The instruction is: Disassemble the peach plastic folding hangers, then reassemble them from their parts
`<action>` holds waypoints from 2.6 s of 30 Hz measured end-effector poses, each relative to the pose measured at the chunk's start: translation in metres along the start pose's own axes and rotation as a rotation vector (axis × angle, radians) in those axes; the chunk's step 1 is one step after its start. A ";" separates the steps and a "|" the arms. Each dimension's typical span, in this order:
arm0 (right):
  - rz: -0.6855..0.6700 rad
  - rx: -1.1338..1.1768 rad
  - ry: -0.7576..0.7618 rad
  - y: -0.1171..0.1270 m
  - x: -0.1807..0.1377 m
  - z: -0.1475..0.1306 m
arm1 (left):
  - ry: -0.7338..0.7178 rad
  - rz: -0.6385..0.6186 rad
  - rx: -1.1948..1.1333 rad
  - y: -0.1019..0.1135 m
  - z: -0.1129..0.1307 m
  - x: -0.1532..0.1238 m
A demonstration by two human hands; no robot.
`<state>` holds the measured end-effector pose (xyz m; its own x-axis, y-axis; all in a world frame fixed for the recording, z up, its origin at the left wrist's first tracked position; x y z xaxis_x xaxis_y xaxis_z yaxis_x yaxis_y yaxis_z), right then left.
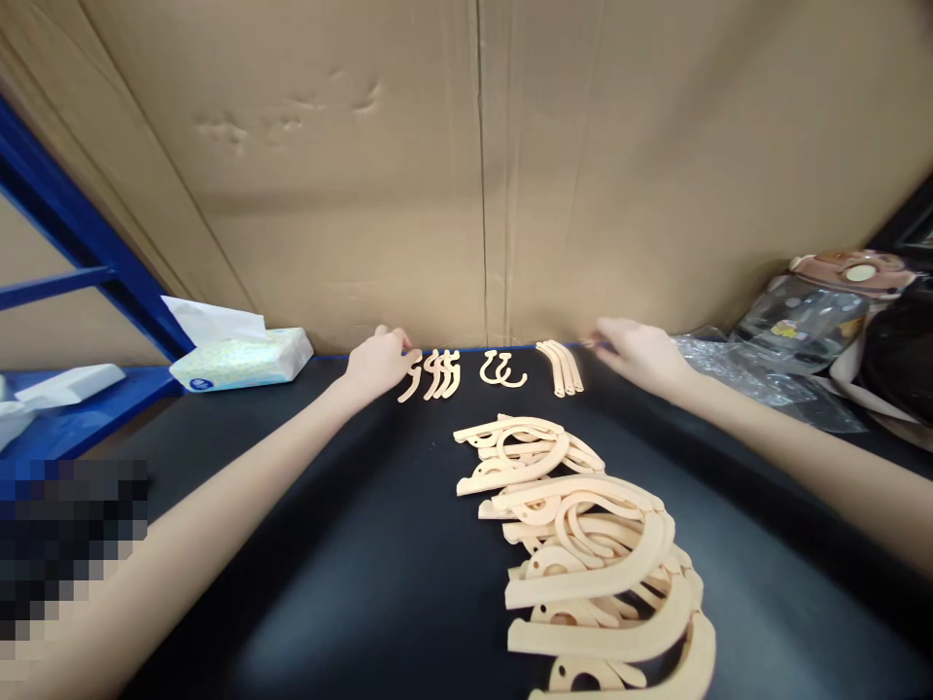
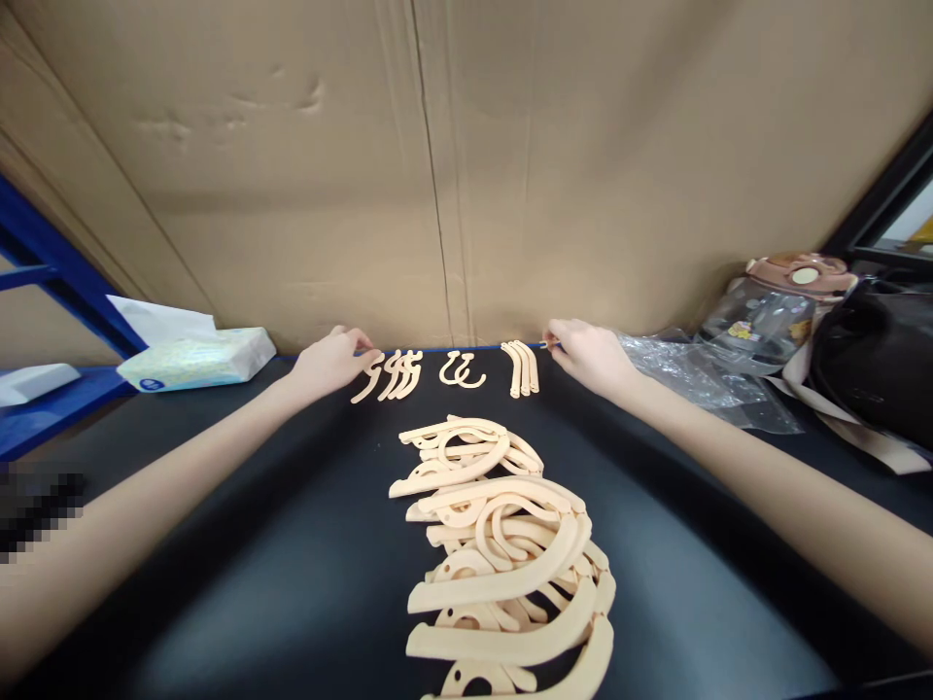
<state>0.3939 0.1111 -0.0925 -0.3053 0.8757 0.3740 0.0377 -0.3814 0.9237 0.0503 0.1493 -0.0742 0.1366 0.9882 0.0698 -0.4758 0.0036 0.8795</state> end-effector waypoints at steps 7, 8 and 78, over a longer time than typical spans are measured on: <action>-0.123 -0.006 0.124 -0.012 -0.018 -0.008 | -0.310 -0.320 0.099 -0.014 0.050 -0.069; -0.127 -0.012 0.115 -0.013 -0.019 -0.010 | -0.329 -0.371 0.126 -0.016 0.052 -0.076; -0.271 0.154 -0.332 -0.025 0.030 -0.038 | -0.166 -0.555 -0.647 -0.019 0.061 -0.064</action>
<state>0.3480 0.1357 -0.1078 -0.0033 0.9950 0.1003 0.1473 -0.0987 0.9842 0.1039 0.0767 -0.0664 0.5964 0.7828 -0.1779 -0.6965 0.6148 0.3701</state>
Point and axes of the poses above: each hand's wrist, its own x-axis towards the middle knuckle, its own y-axis out of the back of the hand, z = x × y, the point moved 1 cm from there along x, towards the middle knuckle, and after that the axes turned 4 degrees about -z, right-handed, at the moved point
